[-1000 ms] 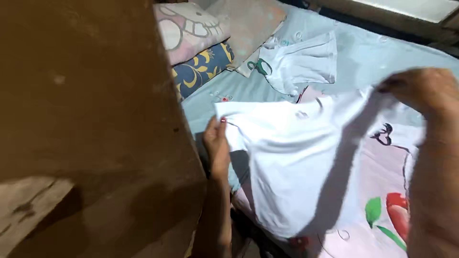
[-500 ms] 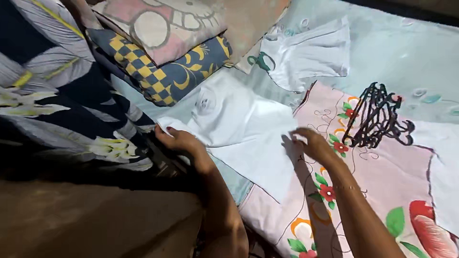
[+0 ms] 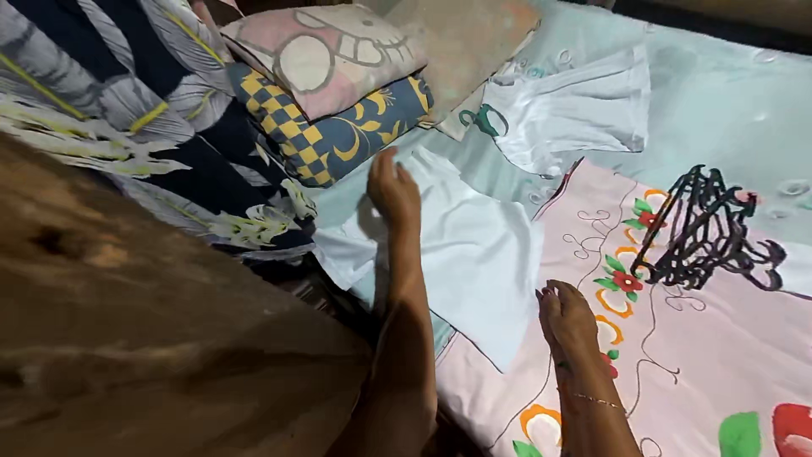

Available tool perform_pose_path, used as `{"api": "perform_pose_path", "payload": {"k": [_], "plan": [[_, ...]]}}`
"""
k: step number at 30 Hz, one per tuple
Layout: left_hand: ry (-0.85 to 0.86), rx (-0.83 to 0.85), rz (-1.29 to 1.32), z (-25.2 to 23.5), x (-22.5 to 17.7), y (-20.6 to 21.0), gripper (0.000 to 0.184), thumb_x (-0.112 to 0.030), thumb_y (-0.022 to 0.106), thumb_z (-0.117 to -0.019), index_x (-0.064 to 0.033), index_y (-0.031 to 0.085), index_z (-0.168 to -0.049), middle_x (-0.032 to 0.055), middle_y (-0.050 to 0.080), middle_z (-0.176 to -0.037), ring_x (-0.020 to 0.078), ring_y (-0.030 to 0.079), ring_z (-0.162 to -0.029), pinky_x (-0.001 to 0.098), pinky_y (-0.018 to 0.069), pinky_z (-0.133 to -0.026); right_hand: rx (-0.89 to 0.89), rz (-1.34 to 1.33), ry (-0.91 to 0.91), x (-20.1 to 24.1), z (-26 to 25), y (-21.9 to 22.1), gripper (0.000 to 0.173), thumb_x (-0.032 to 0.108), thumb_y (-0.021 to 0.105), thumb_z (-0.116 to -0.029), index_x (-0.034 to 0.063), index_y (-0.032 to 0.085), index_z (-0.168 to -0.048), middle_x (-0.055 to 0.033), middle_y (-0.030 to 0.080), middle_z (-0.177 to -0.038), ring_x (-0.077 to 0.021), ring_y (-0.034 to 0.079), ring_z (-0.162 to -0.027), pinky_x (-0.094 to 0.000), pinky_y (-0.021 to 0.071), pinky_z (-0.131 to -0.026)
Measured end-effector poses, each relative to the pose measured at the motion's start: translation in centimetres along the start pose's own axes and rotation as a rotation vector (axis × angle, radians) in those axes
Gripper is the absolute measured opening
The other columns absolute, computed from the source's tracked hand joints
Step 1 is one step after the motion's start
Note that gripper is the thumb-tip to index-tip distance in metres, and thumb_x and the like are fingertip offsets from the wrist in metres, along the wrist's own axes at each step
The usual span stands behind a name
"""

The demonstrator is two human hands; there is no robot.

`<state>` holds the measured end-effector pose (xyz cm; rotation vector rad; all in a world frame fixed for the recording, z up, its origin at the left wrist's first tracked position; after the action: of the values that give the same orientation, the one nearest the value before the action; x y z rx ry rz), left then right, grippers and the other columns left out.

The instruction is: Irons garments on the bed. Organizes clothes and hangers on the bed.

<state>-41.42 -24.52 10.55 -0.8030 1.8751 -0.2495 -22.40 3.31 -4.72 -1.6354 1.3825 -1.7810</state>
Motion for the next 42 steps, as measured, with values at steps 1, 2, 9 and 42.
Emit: {"api": "perform_pose_path", "payload": {"k": [1,2,9,42], "plan": [[-0.036,0.133,-0.014,-1.6,-0.1,2.1,0.036,-0.006,0.046,-0.1062,0.006,0.058,-0.138,0.026,0.058,-0.142,0.0387,0.055,-0.135,0.0511,0.0417,-0.114,-0.031,-0.011,-0.023,-0.8,0.1,0.3,0.035,0.017,0.051,-0.1061,-0.0079,0.067,-0.126,-0.0332,0.061,-0.133,-0.0531,0.057,-0.126,-0.0681,0.0416,-0.105],[-0.07,0.23,-0.028,-3.0,0.0,4.3,0.036,-0.007,0.046,-0.1066,0.0041,0.058,-0.139,0.0254,0.058,-0.143,0.0386,0.055,-0.135,0.0523,0.0422,-0.114,-0.064,-0.035,-0.044,-1.6,0.3,0.6,0.036,0.017,0.051,-0.1054,-0.0081,0.068,-0.124,-0.0334,0.061,-0.133,-0.0542,0.056,-0.126,-0.0691,0.0405,-0.105],[-0.167,0.458,-0.352,-10.7,5.6,16.3,0.059,-0.035,0.055,-0.1051,0.0019,0.047,-0.15,0.0284,0.051,-0.148,0.0456,0.044,-0.142,0.0698,0.0338,-0.111,-0.191,-0.1,-0.054,-2.8,1.0,1.6,0.043,0.029,0.051,-0.1025,-0.0062,0.071,-0.119,-0.032,0.063,-0.13,-0.0552,0.059,-0.119,-0.0694,0.0426,-0.099],[-0.473,0.562,-0.49,-9.8,13.3,1.0,0.047,-0.024,0.069,-0.0993,0.005,0.06,-0.135,0.032,0.062,-0.129,0.0482,0.058,-0.125,0.0646,0.0441,-0.106,0.298,-0.106,0.447,2.2,-21.8,1.6,0.05,0.024,0.076,-0.0938,-0.005,0.061,-0.131,-0.0378,0.051,-0.137,-0.0509,0.05,-0.129,-0.0605,0.0415,-0.105]]}}
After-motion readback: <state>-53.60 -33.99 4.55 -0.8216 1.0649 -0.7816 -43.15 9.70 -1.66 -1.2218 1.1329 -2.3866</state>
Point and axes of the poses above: each hand's wrist, its own z-axis away from the middle knuckle, its own y-axis out of the palm, x = y × z, the point moved 2 cm from there along -z, towards the middle knuckle
